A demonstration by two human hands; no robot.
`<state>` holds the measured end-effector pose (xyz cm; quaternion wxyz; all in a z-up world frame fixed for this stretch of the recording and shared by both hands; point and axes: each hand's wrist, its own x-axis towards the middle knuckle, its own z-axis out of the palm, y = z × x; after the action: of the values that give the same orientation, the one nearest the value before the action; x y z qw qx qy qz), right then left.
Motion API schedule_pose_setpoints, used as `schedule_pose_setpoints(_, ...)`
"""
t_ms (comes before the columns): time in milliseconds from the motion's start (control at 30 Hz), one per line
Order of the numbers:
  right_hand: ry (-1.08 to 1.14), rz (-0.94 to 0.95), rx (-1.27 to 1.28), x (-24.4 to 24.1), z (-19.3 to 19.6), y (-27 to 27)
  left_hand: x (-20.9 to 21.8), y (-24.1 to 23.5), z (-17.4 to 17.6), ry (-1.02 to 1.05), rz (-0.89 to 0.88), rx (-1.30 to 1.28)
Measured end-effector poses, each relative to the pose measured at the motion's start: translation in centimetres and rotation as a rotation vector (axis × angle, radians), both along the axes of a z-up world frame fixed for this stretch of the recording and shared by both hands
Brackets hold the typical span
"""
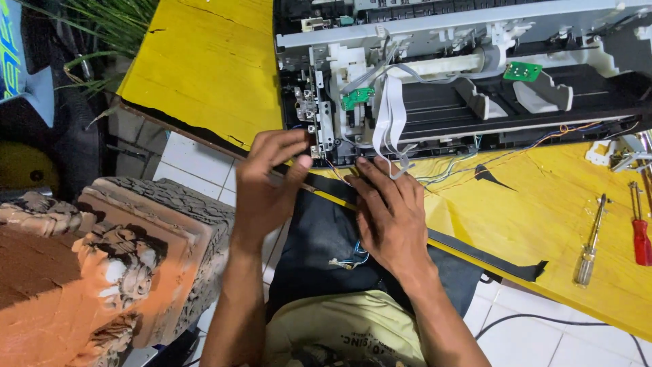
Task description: The person manipulates the internal components of a disassembled electronic device on a yellow workbench. They repeatedly connect and disconnect wires and ribbon cables to a circuit board, occasionally using a screwdriver to adjust parts.
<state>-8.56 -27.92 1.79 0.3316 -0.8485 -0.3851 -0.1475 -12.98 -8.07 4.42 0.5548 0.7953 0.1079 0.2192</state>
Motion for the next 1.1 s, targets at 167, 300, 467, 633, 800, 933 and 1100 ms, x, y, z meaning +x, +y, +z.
schedule_pose_setpoints(167, -0.004, -0.013, -0.022, -0.1, -0.2, 0.0, 1.6, 2.7, -2.8, -0.135, 0.119, 0.399)
schedule_pose_setpoints(300, 0.015, -0.011, -0.036, -0.1, 0.2, 0.2, 3.2, 2.8, -2.2, -0.215, 0.078, 0.617)
schedule_pose_setpoints(467, 0.021, -0.014, -0.051, -0.2, 1.3, 0.8, 3.6, 2.8, -2.2, -0.216, 0.107, 0.719)
schedule_pose_setpoints(633, -0.005, -0.021, -0.087, -0.4, 1.0, 0.8, 3.6, 2.9, -2.1, -0.222, 0.112, 0.767)
schedule_pose_setpoints(800, 0.01, 0.069, -0.059, -0.2, 0.9, 0.7, 2.6, 3.0, 0.0, -0.082, 0.078, 0.735)
schedule_pose_setpoints(933, -0.01, 0.07, -0.047, -0.2, 0.7, 1.0, 2.6, 3.4, -0.7, -0.106, 0.101, 0.708)
schedule_pose_setpoints(1100, -0.037, 0.072, -0.042, -0.3, 0.5, 1.3, 3.2, 3.7, -2.5, -0.022, 0.07, 0.739)
